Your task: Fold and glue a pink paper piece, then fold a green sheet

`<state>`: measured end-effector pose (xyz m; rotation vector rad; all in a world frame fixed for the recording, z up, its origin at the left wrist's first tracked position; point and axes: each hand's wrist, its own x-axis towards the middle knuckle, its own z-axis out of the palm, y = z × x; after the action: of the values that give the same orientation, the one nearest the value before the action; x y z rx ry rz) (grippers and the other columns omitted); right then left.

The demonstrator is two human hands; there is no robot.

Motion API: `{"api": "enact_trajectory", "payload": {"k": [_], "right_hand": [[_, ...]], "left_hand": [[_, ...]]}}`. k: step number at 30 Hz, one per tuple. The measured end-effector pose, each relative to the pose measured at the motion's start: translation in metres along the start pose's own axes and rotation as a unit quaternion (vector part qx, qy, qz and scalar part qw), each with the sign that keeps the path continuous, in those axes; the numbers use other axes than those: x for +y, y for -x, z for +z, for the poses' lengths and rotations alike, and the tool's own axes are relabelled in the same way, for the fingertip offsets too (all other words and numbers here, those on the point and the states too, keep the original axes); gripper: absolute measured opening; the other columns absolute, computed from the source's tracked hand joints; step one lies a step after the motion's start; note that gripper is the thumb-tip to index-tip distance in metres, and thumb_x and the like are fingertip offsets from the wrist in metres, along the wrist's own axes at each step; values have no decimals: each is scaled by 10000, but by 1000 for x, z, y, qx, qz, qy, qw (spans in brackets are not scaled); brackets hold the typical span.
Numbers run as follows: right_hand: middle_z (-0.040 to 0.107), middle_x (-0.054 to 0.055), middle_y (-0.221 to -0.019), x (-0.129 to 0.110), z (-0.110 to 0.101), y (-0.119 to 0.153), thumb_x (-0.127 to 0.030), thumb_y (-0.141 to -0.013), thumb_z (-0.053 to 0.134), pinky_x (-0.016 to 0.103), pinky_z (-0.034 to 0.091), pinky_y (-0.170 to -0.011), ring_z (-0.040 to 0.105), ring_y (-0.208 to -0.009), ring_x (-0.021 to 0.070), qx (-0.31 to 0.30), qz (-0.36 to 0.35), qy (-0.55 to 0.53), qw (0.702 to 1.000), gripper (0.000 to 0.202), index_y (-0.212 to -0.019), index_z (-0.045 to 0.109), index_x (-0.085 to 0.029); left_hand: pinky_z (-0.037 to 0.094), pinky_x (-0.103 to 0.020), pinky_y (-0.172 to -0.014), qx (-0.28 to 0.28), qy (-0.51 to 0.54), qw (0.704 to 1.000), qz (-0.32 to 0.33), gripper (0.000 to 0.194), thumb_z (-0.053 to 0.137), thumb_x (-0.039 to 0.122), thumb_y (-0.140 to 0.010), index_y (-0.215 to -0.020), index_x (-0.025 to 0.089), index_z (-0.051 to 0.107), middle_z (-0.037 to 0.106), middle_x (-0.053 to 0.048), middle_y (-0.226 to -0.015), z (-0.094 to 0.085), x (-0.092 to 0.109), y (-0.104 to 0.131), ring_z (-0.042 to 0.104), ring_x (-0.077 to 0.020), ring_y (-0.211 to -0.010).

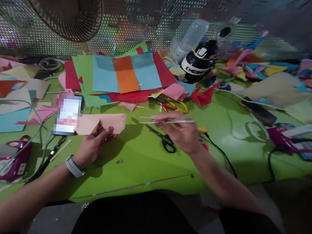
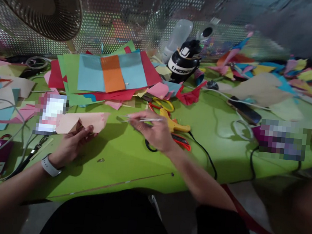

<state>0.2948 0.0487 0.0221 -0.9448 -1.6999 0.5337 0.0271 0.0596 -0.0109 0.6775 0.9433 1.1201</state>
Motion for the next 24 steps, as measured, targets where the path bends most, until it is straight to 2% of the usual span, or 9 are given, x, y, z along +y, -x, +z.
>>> {"api": "enact_trajectory", "payload": {"k": [3,5,8,13,15,21,24], "right_hand": [[756,58,-1110,4,1,20,-204,-935,615,331,611,-814,729,-977,176,-154,-88,132,975,157,-1058,709,-229],[727,96,-1193,9,4,31,-177,-962,551,345,610,-806,728,-965,182,-210,-148,207,944,193,-1063,714,-198],[710,117,-1224,15,9,40,-114,-965,492,351,607,-810,720,-963,185,-243,-196,266,912,252,-1066,719,-157],[671,115,-1296,14,0,42,-35,-922,461,368,592,-899,690,-1053,187,-291,-183,307,888,359,-1191,678,-133],[668,107,-1303,11,-11,43,-64,-921,480,390,588,-916,687,-1063,199,-280,-163,327,888,350,-1198,677,-148],[753,72,-1086,2,-50,50,-156,-959,499,372,603,-844,718,-956,197,-161,-48,377,911,260,-1108,708,-196],[765,64,-1009,1,-61,53,-195,-963,515,363,596,-836,723,-908,194,-123,-33,383,915,226,-1068,715,-207]], "left_hand": [[620,-257,-788,-3,6,1000,12,283,878,212,-659,-806,176,638,679,25,-802,-1,-1,-3,682,-128,-821],[621,-259,-797,-11,14,1000,16,259,868,202,-675,-812,179,649,691,19,-817,-3,-3,-4,687,-133,-839],[621,-260,-810,-17,17,1000,14,234,856,198,-695,-823,191,660,700,23,-820,-7,-6,-6,693,-136,-857],[624,-252,-796,-8,-2,1000,22,240,869,207,-675,-798,200,664,704,29,-823,-7,-4,-8,694,-138,-851],[623,-247,-780,-5,-5,1000,17,245,872,209,-669,-795,206,662,712,25,-835,-5,-2,-8,692,-136,-839],[607,-263,-814,-1,-11,1000,11,262,868,213,-667,-788,194,636,702,40,-813,1,1,-6,687,-129,-845],[608,-262,-831,-4,-13,1000,8,246,858,204,-682,-778,194,631,684,37,-814,0,0,-6,680,-123,-846]]}}
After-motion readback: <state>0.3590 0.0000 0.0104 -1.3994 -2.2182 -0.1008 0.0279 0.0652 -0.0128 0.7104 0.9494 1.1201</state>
